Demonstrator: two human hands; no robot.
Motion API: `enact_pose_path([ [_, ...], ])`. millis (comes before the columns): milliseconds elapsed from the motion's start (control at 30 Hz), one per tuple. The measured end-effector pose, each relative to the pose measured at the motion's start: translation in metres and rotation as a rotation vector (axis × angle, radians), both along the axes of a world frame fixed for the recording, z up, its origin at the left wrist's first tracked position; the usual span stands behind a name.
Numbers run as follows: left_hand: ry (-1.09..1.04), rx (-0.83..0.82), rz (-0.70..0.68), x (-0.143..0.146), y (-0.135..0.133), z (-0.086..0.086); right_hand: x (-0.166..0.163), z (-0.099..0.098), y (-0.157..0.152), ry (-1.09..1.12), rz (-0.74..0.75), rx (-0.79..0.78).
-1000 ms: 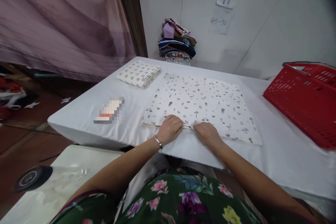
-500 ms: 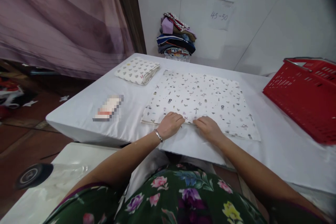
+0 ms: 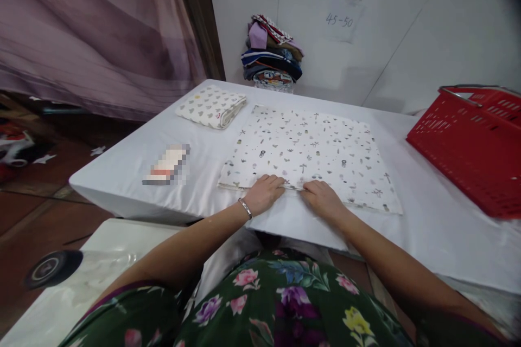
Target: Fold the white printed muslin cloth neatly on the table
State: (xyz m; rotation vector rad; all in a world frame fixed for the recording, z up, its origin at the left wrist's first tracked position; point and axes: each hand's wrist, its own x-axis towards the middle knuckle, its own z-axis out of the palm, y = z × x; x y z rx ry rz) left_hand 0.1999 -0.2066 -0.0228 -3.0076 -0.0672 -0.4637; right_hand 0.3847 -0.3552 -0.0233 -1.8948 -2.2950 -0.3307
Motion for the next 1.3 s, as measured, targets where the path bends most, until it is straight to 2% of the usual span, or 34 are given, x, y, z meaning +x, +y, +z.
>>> enact_pose_path([
  [167, 0.026, -0.058, 0.019, -0.002, -0.001, 0.002, -0.005, 0.011, -0.004, -0.022, -0.03, -0.118],
  [300, 0.055, -0.048, 0.016, 0.002, 0.001, 0.001, -0.006, 0.01, -0.001, -0.059, -0.051, -0.153],
  [467, 0.025, -0.022, 0.025, 0.005, 0.001, -0.001, 0.0, 0.003, 0.004, 0.008, -0.056, -0.124],
  [633, -0.054, -0.148, 0.064, 0.003, -0.001, 0.006, 0.006, 0.003, 0.005, 0.193, -0.013, -0.077],
  [933, -0.132, -0.264, 0.128, 0.008, -0.002, 0.005, -0.003, -0.005, 0.005, 0.094, -0.052, 0.052],
  [1067, -0.123, -0.252, 0.144, 0.01, 0.0, 0.003, -0.001, -0.006, 0.005, 0.194, -0.045, 0.121],
  [1200, -0.079, -0.248, 0.126, 0.009, 0.001, 0.002, 0.004, -0.003, 0.004, 0.365, -0.052, 0.083],
  [1300, -0.07, -0.261, 0.098, 0.006, 0.001, 0.002, 0.005, -0.001, 0.004, 0.412, -0.089, 0.036],
])
